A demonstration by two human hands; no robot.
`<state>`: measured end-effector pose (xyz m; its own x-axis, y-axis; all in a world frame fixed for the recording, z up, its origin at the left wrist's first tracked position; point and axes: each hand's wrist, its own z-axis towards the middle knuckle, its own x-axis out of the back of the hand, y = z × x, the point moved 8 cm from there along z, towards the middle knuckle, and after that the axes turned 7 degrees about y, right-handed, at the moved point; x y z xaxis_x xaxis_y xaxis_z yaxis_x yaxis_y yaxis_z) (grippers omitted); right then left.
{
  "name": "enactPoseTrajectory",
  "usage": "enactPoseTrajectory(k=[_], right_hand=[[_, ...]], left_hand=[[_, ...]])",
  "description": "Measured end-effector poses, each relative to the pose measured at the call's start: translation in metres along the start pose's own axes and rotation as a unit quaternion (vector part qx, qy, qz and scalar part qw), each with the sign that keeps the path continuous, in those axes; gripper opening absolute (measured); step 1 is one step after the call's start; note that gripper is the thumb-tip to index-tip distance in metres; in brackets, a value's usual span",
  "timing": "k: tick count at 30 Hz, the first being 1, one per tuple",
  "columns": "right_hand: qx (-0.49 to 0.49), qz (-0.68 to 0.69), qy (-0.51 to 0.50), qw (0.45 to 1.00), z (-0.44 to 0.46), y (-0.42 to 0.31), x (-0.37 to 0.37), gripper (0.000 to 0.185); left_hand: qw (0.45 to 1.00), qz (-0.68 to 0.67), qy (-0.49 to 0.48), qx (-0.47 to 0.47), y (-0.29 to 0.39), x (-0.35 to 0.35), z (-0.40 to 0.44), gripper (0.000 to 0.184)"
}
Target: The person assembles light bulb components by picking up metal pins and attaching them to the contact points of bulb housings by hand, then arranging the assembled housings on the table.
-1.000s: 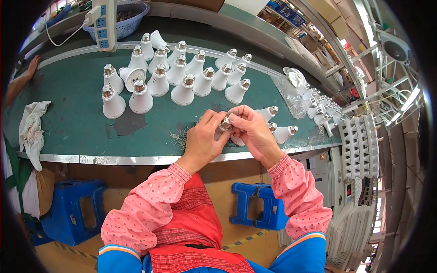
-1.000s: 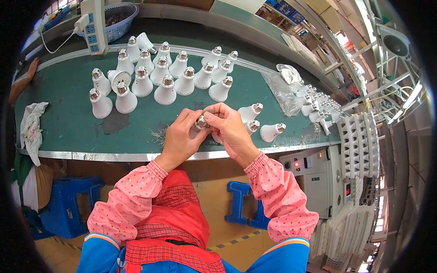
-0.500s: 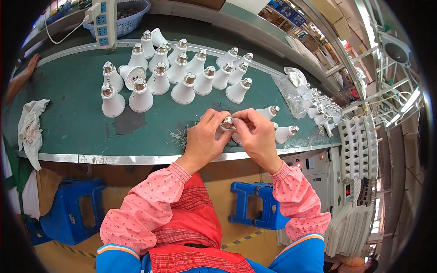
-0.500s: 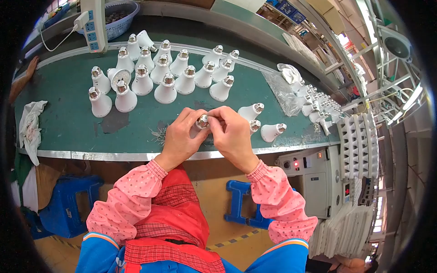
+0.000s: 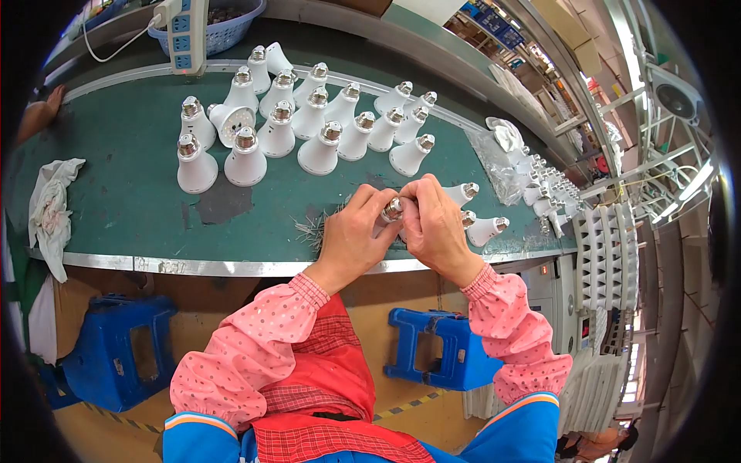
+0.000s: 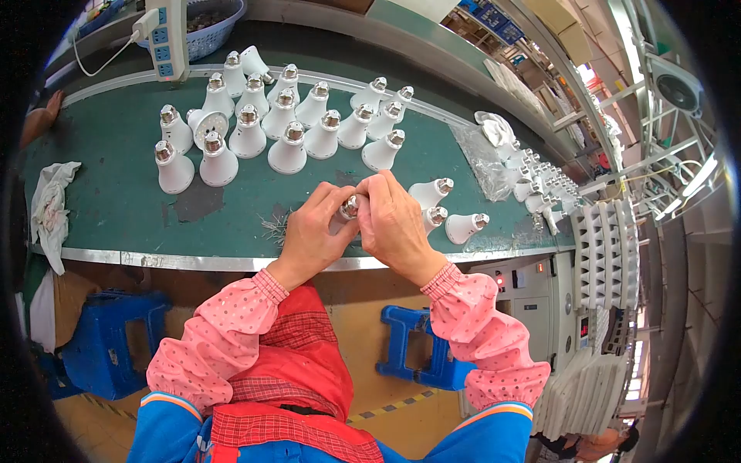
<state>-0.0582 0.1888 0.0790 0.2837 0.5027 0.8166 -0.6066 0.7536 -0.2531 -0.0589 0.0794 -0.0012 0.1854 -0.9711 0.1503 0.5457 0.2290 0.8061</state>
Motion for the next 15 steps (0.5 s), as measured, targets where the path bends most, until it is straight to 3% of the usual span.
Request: enactPoseTrajectory(k=[4, 6, 10, 15], right_hand=[[-0.032, 0.05, -0.005, 0.998, 0.001, 0.004, -0.001, 0.011], [-0.132, 0.13, -0.012, 0.983, -0.003, 0.017, -0.003, 0.011], [-0.317, 0.288, -0.027, 0.903, -0.017, 0.041, -0.011, 0.013], [-0.407, 0.452, -0.037, 0.793, -0.029, 0.043, -0.023, 0.017]], left_hand=[[1.0, -0.002, 0.002, -0.002, 0.0, 0.0, 0.0, 0.042], [1.0, -0.005, -0.002, 0.012, -0.001, 0.0, -0.001, 0.043], [0.999, -0.008, -0.01, 0.035, -0.003, -0.002, -0.001, 0.042], [1.0, -0.005, -0.01, 0.028, -0.003, -0.001, -0.002, 0.042]])
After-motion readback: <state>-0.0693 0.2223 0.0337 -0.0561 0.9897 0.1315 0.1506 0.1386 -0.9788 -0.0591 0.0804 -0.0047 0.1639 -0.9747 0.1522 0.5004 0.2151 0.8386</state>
